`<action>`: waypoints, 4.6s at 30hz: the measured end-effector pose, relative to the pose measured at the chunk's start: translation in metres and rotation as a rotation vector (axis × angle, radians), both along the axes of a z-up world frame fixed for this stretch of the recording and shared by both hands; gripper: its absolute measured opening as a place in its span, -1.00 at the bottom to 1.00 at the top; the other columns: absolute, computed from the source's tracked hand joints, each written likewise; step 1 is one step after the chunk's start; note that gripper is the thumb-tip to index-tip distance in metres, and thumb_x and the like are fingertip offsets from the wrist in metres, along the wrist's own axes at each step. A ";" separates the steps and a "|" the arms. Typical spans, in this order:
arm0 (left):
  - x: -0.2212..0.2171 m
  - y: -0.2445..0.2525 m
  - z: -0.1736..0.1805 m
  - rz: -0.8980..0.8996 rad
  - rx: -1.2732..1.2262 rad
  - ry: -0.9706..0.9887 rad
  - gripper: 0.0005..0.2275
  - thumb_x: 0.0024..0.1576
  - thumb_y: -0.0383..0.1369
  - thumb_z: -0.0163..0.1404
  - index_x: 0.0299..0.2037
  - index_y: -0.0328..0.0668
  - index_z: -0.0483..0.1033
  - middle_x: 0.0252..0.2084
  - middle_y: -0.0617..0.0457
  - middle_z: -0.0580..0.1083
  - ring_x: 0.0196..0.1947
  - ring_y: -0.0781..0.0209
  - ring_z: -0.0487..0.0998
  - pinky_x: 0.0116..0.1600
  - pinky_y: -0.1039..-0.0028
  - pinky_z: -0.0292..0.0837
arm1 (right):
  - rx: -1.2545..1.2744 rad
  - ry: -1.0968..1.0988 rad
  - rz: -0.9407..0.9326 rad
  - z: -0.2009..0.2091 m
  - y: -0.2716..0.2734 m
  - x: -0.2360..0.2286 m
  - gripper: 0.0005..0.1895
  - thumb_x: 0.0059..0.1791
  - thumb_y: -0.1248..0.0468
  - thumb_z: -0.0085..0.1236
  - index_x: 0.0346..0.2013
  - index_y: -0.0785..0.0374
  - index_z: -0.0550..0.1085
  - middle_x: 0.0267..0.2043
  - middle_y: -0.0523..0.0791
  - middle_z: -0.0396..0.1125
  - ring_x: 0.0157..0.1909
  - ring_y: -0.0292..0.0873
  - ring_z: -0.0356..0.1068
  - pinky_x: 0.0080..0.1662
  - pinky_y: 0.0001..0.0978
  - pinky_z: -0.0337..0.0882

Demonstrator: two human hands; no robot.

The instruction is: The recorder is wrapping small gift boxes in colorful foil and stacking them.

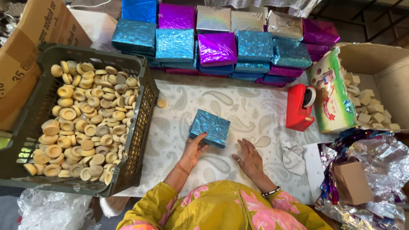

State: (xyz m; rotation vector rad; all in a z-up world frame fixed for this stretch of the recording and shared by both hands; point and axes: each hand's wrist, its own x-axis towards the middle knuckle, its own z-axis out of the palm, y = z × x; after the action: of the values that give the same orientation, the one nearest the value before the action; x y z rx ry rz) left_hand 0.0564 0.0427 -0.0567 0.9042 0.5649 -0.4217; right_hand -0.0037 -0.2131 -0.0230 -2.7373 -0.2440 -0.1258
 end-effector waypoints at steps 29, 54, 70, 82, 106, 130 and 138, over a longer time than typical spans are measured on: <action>0.402 0.083 0.147 0.615 0.237 -0.332 -0.31 -0.14 -0.38 0.38 0.13 0.01 0.16 -0.11 0.04 0.49 -0.24 0.19 0.53 -0.30 0.37 0.49 | -0.029 -0.103 0.073 -0.049 -0.016 -0.010 -0.50 -0.03 0.10 0.14 0.16 0.20 0.39 0.38 -0.01 0.15 0.44 0.07 0.05 0.35 0.09 0.01; 0.481 0.105 0.120 0.659 0.265 -0.216 -0.42 0.08 -0.51 0.11 0.27 -0.39 0.07 0.22 -0.24 0.28 0.15 -0.16 0.42 0.05 -0.05 0.58 | 0.012 -0.138 0.050 -0.069 -0.018 -0.006 -0.52 -0.08 0.08 0.19 0.09 0.18 0.44 0.35 -0.03 0.20 0.42 0.06 0.09 0.33 0.11 0.06; 0.436 0.107 0.124 0.751 0.183 -0.334 -0.34 0.09 -0.59 -0.09 0.43 -0.20 -0.06 0.35 -0.23 0.21 0.25 -0.12 0.40 0.23 0.07 0.43 | 0.010 -0.097 0.053 -0.042 -0.011 -0.007 -0.51 -0.05 0.10 0.16 0.14 0.18 0.39 0.37 -0.03 0.17 0.42 0.04 0.08 0.34 0.07 0.03; 0.256 0.038 0.126 0.595 1.565 -0.873 -0.34 0.11 -0.38 0.28 0.42 -0.08 0.24 0.51 -0.20 0.12 0.57 -0.32 -0.02 0.54 -0.05 -0.05 | -0.005 -0.143 0.066 -0.045 -0.012 -0.010 -0.52 -0.06 0.11 0.16 0.13 0.17 0.39 0.36 -0.04 0.18 0.43 0.03 0.09 0.36 0.04 0.03; 0.281 0.086 0.092 0.330 1.466 -0.774 0.27 -0.26 -0.14 0.54 0.55 0.05 -0.29 0.54 -0.42 -0.39 0.55 -0.43 -0.22 0.52 0.03 0.03 | -0.024 -0.077 0.046 -0.043 -0.010 -0.009 -0.51 -0.07 0.12 0.16 0.13 0.17 0.39 0.35 -0.03 0.17 0.42 0.03 0.08 0.36 0.05 0.02; 0.250 0.075 0.081 0.368 1.606 -0.767 0.11 -0.15 -0.10 0.47 0.52 0.00 -0.11 0.53 -0.41 -0.13 0.53 -0.38 -0.05 0.50 -0.02 0.03 | -0.022 -0.092 0.041 -0.043 -0.010 -0.010 -0.52 -0.06 0.11 0.14 0.12 0.17 0.41 0.35 -0.04 0.19 0.42 0.04 0.09 0.37 0.04 0.02; 0.246 0.078 0.072 0.398 1.515 -0.720 0.03 -0.03 -0.25 0.41 0.53 -0.02 -0.17 0.54 -0.44 -0.23 0.53 -0.42 -0.11 0.52 0.05 0.01 | -0.022 -0.120 0.057 -0.041 -0.010 -0.011 -0.51 -0.07 0.11 0.15 0.13 0.18 0.40 0.35 -0.03 0.19 0.43 0.04 0.09 0.36 0.04 0.03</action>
State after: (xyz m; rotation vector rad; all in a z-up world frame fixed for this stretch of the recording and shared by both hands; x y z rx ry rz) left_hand 0.3024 0.1208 0.0149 2.1832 0.2952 0.8452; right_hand -0.0144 -0.2230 -0.0639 -2.7453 -0.3587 -0.2743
